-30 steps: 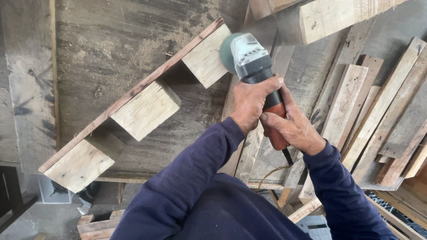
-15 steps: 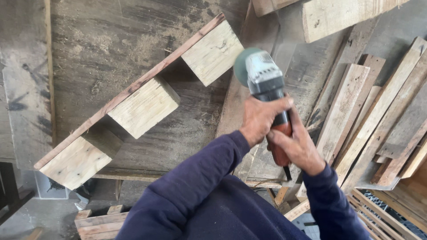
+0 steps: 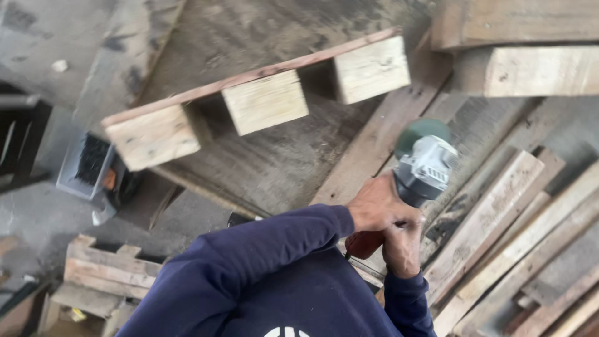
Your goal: The person uses an angle grinder with a sanding disc to smooth the surface of a wooden pallet. They systematically sand each block and plank, moving the tool back and forth to remove rough edges and create a uniform finish.
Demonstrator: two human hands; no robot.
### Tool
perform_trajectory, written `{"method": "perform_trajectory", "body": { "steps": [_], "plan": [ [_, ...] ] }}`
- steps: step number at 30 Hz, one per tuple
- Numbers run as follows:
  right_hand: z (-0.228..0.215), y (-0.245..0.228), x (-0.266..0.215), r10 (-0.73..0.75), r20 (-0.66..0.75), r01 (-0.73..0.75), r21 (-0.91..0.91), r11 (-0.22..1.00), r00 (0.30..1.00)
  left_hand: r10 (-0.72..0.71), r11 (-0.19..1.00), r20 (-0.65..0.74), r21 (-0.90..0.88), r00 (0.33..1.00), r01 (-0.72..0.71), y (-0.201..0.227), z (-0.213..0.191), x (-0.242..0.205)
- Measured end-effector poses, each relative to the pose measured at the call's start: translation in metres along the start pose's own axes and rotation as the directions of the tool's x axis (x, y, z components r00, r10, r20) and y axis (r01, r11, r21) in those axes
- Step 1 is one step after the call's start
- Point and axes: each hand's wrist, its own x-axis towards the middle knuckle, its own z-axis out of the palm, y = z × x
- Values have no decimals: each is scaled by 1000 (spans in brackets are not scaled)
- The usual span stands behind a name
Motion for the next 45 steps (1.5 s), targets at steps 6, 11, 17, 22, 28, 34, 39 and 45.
{"method": "perform_trajectory", "body": {
  "steps": [6,11,17,22,28,34,39,45],
  "plan": [
    [3,-35,-3,-712,336,654,-722,226,616,133,990,-65,-44,989,-136,-1,11,-18],
    [8,-61,-17,-302,133,201,493,847,944,249,939,-61,-230,967,-256,4,22,-63],
    [-5,-68,-12,-384,136,202,668,717,913,728,644,-152,487,669,-590,-27,37,-134],
    [-6,-70,-19,-324,121,97,808,581,938,748,574,-10,514,664,-638,-46,34,-134],
    [-10,-40,-39,-233,-22,141,850,507,972,731,568,184,371,657,-735,-57,23,-126],
    [21,-22,-66,-124,-249,277,826,492,961,685,592,354,239,637,-770,-44,-23,-134],
    [65,-31,-82,27,-345,296,839,457,938,532,566,493,398,689,-722,-36,-58,-150],
    [105,-57,-99,-53,-459,400,705,586,887,523,568,497,402,692,-718,-43,-122,-135]
  ]
}}
